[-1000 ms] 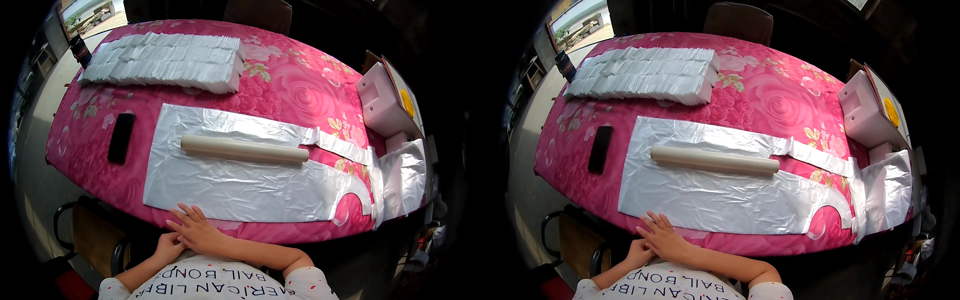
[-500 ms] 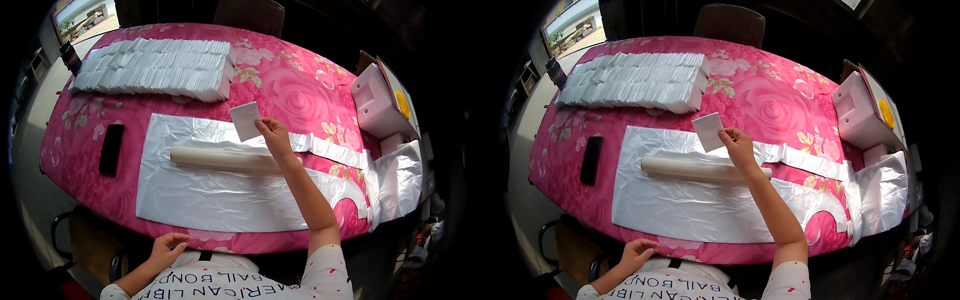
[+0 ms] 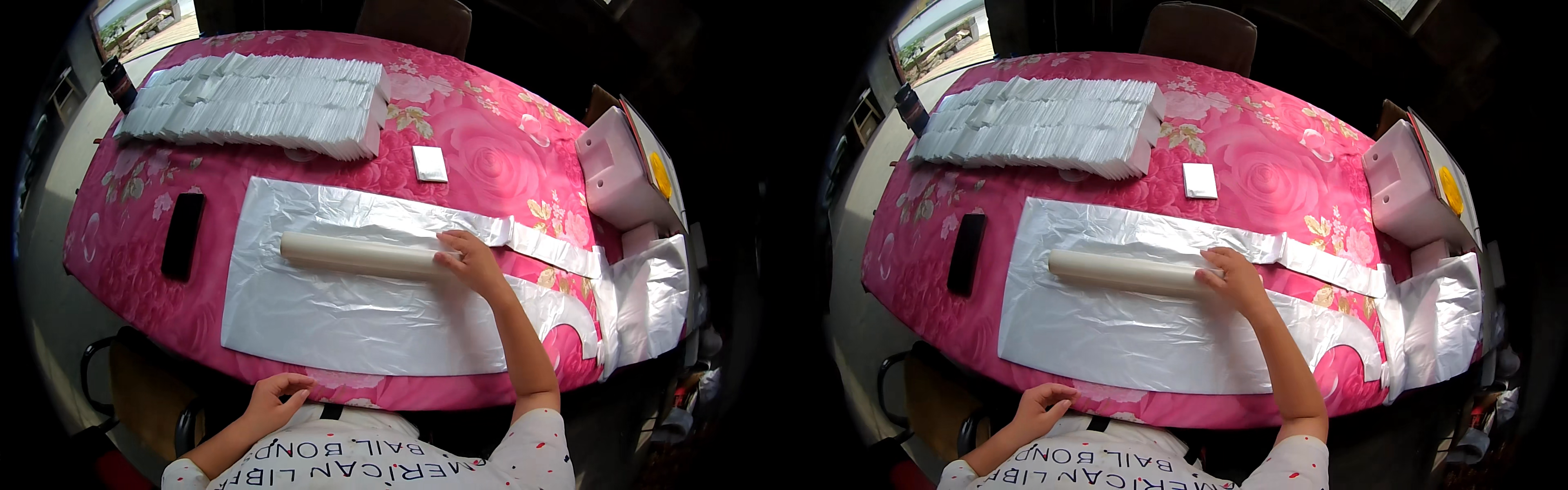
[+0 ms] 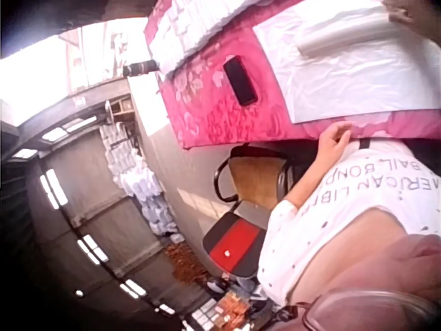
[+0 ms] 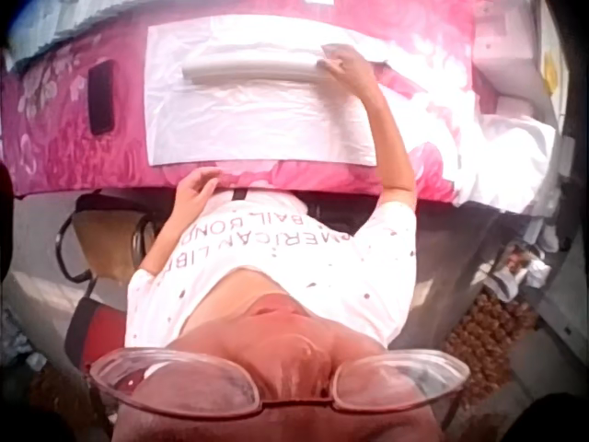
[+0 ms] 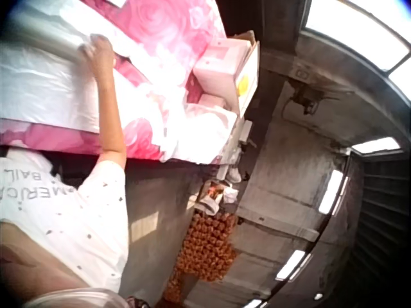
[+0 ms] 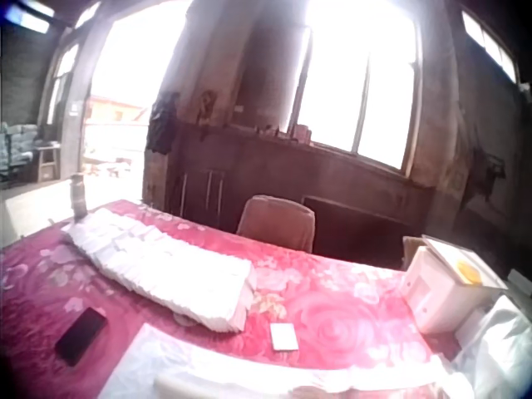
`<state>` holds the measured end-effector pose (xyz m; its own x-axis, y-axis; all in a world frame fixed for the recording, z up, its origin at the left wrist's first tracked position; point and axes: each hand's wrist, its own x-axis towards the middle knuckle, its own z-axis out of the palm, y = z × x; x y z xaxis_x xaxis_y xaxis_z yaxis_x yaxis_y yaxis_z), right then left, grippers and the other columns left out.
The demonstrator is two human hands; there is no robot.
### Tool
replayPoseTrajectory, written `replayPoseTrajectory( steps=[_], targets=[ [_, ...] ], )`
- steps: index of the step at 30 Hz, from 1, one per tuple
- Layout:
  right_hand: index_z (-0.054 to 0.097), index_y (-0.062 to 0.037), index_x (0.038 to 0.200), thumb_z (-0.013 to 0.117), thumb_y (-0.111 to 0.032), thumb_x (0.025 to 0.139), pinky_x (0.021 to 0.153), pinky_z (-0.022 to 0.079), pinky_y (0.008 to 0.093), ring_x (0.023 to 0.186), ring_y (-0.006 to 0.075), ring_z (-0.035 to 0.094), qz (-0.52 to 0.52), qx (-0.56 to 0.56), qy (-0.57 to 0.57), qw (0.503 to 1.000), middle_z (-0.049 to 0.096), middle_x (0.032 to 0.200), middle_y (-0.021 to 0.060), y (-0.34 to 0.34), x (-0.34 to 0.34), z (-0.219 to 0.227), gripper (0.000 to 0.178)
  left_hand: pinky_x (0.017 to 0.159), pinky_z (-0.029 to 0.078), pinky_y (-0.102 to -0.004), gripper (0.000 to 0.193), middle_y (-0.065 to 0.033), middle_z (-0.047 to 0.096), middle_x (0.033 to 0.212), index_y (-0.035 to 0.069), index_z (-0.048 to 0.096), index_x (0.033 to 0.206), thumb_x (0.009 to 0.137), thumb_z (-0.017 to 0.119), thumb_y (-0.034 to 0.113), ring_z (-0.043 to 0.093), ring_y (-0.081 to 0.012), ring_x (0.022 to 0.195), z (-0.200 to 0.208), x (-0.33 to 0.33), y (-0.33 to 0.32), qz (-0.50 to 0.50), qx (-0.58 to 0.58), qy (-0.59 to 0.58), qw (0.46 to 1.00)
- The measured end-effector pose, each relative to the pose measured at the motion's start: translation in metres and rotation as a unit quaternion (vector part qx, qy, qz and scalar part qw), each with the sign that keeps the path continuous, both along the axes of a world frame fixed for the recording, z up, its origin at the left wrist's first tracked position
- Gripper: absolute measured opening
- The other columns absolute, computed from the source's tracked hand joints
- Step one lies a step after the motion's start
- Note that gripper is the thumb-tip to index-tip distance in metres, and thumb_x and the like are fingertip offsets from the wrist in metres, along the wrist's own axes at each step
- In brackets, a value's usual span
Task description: The person repeatedly wraps small white rectangular items in clear plastic film on a pink floral tablecloth. They unroll the film, place an item, fold the film around it, and set the wrapped unit aside. A stack of unwrapped items and a roll of film are visible throughout.
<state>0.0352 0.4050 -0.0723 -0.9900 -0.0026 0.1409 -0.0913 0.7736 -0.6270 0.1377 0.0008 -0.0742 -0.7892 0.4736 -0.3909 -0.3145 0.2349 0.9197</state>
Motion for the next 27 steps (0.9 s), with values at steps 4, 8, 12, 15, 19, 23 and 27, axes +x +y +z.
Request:
replayPoseTrajectory(
  steps=[4, 8, 12, 15, 19, 23, 27],
  targets=[
    [0.061, -0.0057, 0.112, 0.064, -0.026, 0.081, 0.074, 0.046, 0.0336, 0.087, 0.0264, 0.056, -0.053, 0.026, -0.07, 0.996, 0.06, 0.094, 0.0117, -0.024, 0.07, 0.02, 0.037, 0.077, 0.051, -0.0268, 0.023, -0.0104, 0.065, 0.099, 0.001, 0.062, 0.103, 0.08, 0.06, 0.0, 0.063, -0.014, 0.087, 0.023, -0.013, 0.023, -0.072, -0.025, 0.055, 0.996],
    [0.06, -0.0049, 0.113, 0.063, -0.027, 0.082, 0.072, 0.045, 0.0342, 0.081, 0.0261, 0.056, -0.068, -0.011, -0.143, 0.987, 0.056, 0.088, 0.0126, -0.062, 0.13, 0.023, 0.038, 0.087, 0.046, -0.0374, 0.037, -0.0167, 0.057, 0.114, 0.001, 0.057, 0.112, 0.077, 0.066, 0.014, 0.057, -0.0257, 0.105, 0.03, -0.023, 0.057, -0.242, -0.071, 0.296, 0.921],
    [0.055, -0.0033, 0.119, 0.059, -0.025, 0.084, 0.09, 0.04, 0.0365, 0.105, 0.0296, 0.05, 0.014, -0.056, -0.062, 0.996, 0.053, 0.114, 0.0159, -0.065, 0.16, -0.002, 0.041, 0.102, 0.029, -0.0476, 0.065, -0.0273, 0.029, 0.137, 0.002, 0.044, 0.126, 0.073, 0.069, 0.029, 0.028, -0.0428, 0.127, 0.022, -0.027, 0.118, -0.268, -0.168, 0.484, 0.816],
    [0.05, -0.002, 0.124, 0.056, -0.024, 0.086, 0.102, 0.031, 0.0379, 0.121, 0.0318, 0.04, 0.013, 0.03, -0.002, 0.999, 0.043, 0.131, 0.0167, -0.038, 0.158, -0.013, 0.045, 0.106, 0.021, -0.0505, 0.075, -0.0306, 0.014, 0.142, 0.002, 0.038, 0.132, 0.072, 0.069, 0.035, 0.013, -0.0486, 0.132, 0.01, -0.031, 0.15, -0.283, -0.196, 0.503, 0.793],
    [0.045, -0.0022, 0.128, 0.051, -0.026, 0.087, 0.107, 0.023, 0.0388, 0.131, 0.0314, 0.03, -0.08, 0.163, -0.001, 0.983, 0.034, 0.14, 0.0167, 0.047, 0.17, -0.029, 0.048, 0.106, 0.019, -0.0506, 0.08, -0.0314, 0.008, 0.143, 0.002, 0.033, 0.135, 0.073, 0.068, 0.04, 0.008, -0.0503, 0.132, -0.003, -0.036, 0.172, -0.274, -0.173, 0.512, 0.796],
    [0.043, 0.0019, 0.128, 0.046, -0.021, 0.089, 0.107, 0.023, 0.0395, 0.13, 0.0318, 0.031, -0.246, 0.193, -0.028, 0.949, 0.036, 0.139, 0.018, 0.147, 0.201, -0.037, 0.046, 0.107, 0.015, -0.0508, 0.088, -0.0303, 0.0, 0.144, -0.001, 0.025, 0.138, 0.073, 0.068, 0.04, 0.001, -0.0499, 0.133, -0.015, -0.033, 0.183, -0.204, -0.183, 0.491, 0.827],
    [0.047, 0.0018, 0.126, 0.044, -0.017, 0.09, 0.105, 0.03, 0.0357, 0.125, 0.0304, 0.04, -0.412, 0.236, 0.015, 0.88, 0.044, 0.132, 0.0197, 0.216, 0.246, -0.054, 0.04, 0.108, 0.012, -0.0515, 0.089, -0.0296, -0.003, 0.145, -0.001, 0.02, 0.138, 0.074, 0.068, 0.036, -0.003, -0.0487, 0.134, -0.013, -0.035, 0.199, -0.237, -0.115, 0.475, 0.84]
  ],
)
